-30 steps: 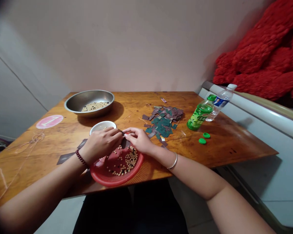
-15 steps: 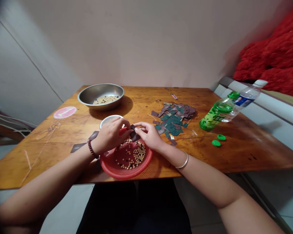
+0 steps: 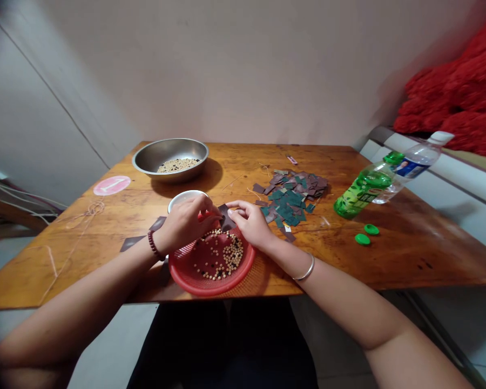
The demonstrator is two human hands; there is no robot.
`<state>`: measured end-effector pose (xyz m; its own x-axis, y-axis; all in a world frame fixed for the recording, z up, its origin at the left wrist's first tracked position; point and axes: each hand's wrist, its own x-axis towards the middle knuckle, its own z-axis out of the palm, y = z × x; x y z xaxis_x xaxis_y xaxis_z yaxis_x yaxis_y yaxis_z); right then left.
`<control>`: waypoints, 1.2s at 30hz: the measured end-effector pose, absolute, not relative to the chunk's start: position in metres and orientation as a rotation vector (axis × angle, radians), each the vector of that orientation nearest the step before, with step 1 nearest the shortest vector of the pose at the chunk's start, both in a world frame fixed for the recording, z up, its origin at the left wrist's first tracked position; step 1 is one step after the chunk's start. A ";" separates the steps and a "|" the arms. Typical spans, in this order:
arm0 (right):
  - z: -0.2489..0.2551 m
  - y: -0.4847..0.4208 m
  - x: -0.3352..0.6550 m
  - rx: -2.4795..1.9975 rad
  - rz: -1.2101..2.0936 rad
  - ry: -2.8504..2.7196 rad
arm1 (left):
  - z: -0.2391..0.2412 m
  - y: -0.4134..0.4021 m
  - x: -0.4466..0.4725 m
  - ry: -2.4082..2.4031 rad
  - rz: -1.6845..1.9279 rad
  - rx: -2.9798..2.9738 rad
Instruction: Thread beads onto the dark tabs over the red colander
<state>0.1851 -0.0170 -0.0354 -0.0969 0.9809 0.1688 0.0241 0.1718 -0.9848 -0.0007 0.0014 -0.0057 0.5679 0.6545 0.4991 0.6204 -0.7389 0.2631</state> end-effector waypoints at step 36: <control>-0.037 -0.021 0.186 -1.041 1.068 -1.540 | -0.004 -0.003 0.002 1.151 0.880 2.763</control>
